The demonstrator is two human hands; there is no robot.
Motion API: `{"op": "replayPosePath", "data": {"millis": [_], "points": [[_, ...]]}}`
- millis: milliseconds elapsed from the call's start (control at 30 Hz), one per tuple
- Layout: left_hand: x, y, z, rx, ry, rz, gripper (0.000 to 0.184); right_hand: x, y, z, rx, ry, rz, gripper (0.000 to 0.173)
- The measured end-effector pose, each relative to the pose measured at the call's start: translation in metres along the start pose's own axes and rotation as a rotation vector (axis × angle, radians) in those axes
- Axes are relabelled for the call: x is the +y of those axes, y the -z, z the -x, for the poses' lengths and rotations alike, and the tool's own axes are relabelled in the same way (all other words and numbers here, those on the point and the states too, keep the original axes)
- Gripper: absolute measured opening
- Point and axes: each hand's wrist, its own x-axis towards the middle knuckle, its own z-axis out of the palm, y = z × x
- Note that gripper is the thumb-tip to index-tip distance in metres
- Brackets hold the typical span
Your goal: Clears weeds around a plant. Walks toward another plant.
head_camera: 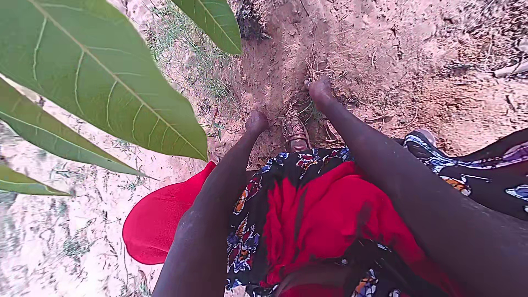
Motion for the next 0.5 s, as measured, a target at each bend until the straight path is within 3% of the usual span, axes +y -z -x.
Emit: {"op": "replayPosePath", "data": {"millis": [133, 233, 333, 500], "points": [[-0.023, 0.011, -0.019, -0.068, -0.035, 0.129, 0.031, -0.002, -0.001, -0.001, -0.001, -0.006, 0.022, 0.048], [-0.016, 0.015, -0.019, -0.115, -0.013, 0.186, 0.028, -0.004, 0.000, 0.000, 0.008, -0.009, 0.034, 0.048], [-0.012, 0.007, -0.024, -0.045, 0.037, 0.205, 0.039, -0.003, 0.000, 0.001, 0.005, -0.026, 0.055, 0.050], [0.015, 0.010, -0.001, 0.030, 0.114, 0.059, 0.032, 0.001, -0.002, -0.005, 0.005, 0.001, 0.038, 0.047]]}}
